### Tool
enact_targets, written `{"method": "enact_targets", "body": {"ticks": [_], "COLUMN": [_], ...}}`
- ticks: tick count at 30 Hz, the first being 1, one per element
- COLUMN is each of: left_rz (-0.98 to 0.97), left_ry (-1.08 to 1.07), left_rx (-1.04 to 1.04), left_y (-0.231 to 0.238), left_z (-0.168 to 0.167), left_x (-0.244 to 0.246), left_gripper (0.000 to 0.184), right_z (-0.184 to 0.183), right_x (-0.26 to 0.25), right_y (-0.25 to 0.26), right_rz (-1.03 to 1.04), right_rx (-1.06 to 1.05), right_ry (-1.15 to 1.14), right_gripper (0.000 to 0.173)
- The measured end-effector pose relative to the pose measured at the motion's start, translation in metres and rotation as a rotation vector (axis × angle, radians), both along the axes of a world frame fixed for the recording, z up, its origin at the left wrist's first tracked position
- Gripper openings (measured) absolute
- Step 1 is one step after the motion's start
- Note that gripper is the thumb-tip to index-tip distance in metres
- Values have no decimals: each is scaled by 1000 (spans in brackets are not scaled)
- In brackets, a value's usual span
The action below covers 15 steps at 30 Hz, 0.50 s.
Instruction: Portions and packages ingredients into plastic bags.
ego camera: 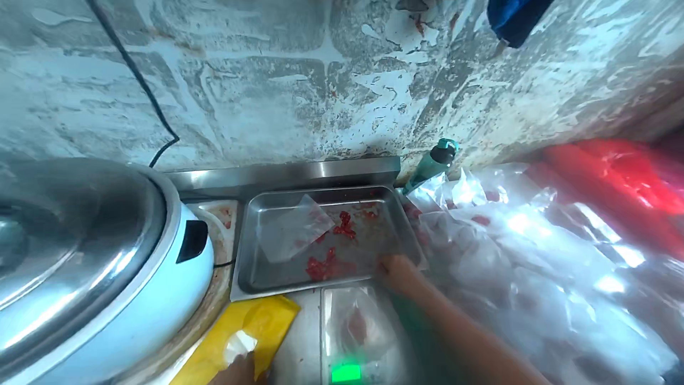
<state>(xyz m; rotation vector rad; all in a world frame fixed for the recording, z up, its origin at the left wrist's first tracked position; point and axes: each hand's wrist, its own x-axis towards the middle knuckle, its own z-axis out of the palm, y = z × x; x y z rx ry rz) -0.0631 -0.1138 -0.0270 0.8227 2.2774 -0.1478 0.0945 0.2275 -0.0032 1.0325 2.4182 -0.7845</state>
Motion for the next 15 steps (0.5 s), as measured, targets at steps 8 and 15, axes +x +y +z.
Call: {"method": "enact_targets", "body": {"ticks": [8, 15], "left_rz": [-22, -61], "left_ry": [-14, -33], "left_rx": [-50, -107], "left_y": [-1, 4], "left_z": [2, 2], "left_x": [1, -3], "left_gripper": [62, 62], "right_z": [-19, -30], "right_x": [35, 55], "right_y": [-13, -29], "right_rz": [-116, -177], "right_rx": [70, 35], "right_ry": [-92, -128], "right_gripper": [33, 45]}}
